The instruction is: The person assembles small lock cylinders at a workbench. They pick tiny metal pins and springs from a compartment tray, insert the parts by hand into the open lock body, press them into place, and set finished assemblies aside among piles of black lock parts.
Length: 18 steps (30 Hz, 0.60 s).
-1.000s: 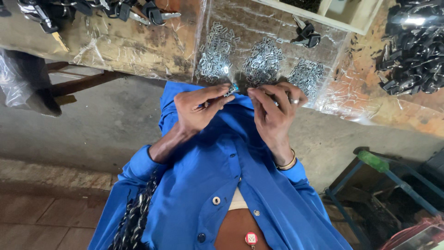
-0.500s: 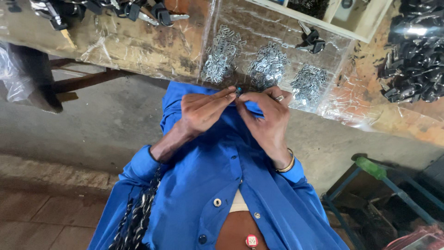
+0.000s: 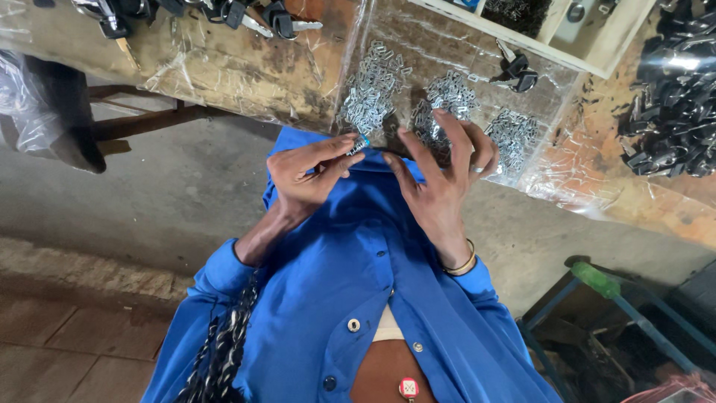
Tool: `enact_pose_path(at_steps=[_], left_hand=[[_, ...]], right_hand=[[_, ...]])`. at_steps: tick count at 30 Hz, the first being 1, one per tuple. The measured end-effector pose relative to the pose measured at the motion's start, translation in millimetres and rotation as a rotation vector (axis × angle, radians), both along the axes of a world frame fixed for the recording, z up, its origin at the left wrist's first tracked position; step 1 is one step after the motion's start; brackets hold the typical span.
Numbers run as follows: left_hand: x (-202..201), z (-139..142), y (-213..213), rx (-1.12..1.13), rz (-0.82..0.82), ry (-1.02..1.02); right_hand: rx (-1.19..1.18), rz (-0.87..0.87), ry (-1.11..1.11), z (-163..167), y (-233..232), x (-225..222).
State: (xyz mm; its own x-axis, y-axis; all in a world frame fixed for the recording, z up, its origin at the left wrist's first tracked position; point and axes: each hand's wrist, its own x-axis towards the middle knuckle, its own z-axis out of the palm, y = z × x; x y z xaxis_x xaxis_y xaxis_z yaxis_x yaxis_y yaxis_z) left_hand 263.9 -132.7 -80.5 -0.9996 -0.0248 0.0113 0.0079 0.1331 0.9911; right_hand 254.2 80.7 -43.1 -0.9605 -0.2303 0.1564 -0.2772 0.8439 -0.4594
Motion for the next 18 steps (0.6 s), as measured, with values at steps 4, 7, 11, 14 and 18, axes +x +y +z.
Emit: enact_pose_path(at_steps=[4, 7, 11, 14, 18], left_hand=[[1.0, 1.3, 2.5, -0.005, 0.015, -0.015], [1.4, 1.8, 2.1, 0.02, 0.034, -0.031], [2.0, -0.6, 1.3, 0.021, 0.032, -0.016], [3.2, -4.6, 3.9, 0.013, 0.011, -0.027], [5.7, -11.1, 15.5, 0.071, -0.046, -0.074]], right_hand=[[0.094, 0.064, -0.024, 1.1, -0.4, 1.7], [0.003, 0.056, -0.04, -0.6, -1.8, 0.8], [0.09, 0.06, 0.051, -4.7, -1.1, 1.0], [-0.021, 0.058, 0.101, -5.2, 4.4, 2.9], [-0.203, 0.023, 0.077, -5.3, 13.4, 2.8]])
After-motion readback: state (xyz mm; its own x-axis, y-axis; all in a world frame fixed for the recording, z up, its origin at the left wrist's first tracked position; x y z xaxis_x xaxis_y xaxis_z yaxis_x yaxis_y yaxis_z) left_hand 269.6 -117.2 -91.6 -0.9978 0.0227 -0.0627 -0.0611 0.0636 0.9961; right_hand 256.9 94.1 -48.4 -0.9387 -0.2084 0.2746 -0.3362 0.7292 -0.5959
